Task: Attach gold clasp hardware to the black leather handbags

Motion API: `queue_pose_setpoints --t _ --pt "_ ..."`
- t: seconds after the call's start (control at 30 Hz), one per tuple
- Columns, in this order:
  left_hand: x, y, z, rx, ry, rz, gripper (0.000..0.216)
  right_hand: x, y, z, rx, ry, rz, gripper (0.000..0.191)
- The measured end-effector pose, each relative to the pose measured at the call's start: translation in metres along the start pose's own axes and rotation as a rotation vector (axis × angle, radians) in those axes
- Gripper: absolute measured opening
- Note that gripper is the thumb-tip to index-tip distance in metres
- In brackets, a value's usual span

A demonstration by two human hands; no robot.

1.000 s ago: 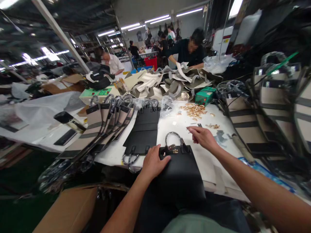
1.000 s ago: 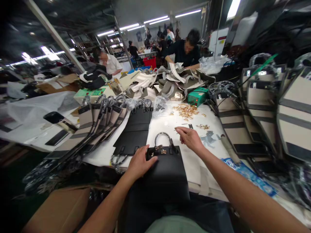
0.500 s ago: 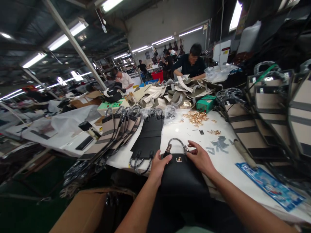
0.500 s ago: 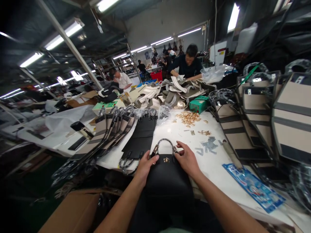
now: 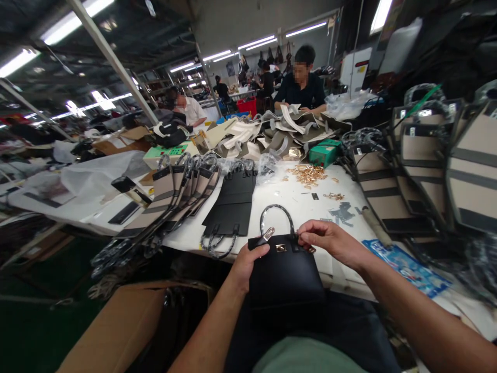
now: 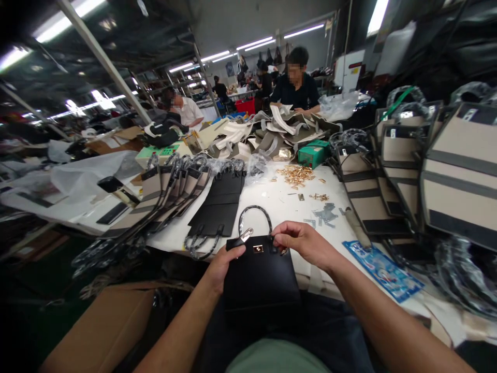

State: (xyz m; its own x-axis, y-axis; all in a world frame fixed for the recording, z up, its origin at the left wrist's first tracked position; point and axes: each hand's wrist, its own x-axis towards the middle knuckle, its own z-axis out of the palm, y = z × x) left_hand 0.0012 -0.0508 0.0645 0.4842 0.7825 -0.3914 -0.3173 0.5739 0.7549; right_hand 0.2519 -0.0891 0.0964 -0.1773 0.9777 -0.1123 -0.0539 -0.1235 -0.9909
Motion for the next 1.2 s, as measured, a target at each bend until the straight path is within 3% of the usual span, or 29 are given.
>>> queue_pose_setpoints --t 0.17,0.23,0.33,0.47,0.63,0.83,1.03,1.2 --pt "-0.009 -0.013 0.005 0.038 0.093 0.045 0.045 -0.015 0.008 0.003 -0.23 0.069 0.053 0.035" --pt "-0.011 -0.019 0.004 0.068 0.138 0.049 0.044 -0.02 0.018 0.005 -0.34 0.118 0.039 0.025" --pt "-0.013 -0.027 0.001 0.091 0.198 0.08 0.044 -0.027 0.031 0.007 -0.462 0.168 -0.049 0.012" --pt "-0.017 -0.034 -0.002 0.039 0.219 0.073 0.041 -0.037 0.044 0.01 -0.58 0.248 -0.17 0.011" --pt "-0.021 -0.038 -0.006 -0.126 0.17 -0.032 0.049 -0.043 0.057 0.017 -0.67 0.462 -0.004 0.016" --pt "-0.021 -0.045 -0.018 -0.394 0.067 -0.161 0.051 -0.034 0.05 0.028 -0.692 0.452 0.114 0.018" --pt "-0.014 -0.053 -0.024 -0.491 0.194 -0.238 0.036 -0.024 0.051 0.033 -0.882 0.428 0.077 0.016" --pt "-0.01 -0.053 -0.025 -0.491 0.166 -0.245 0.04 -0.024 0.062 0.032 -0.781 0.459 0.044 0.016"
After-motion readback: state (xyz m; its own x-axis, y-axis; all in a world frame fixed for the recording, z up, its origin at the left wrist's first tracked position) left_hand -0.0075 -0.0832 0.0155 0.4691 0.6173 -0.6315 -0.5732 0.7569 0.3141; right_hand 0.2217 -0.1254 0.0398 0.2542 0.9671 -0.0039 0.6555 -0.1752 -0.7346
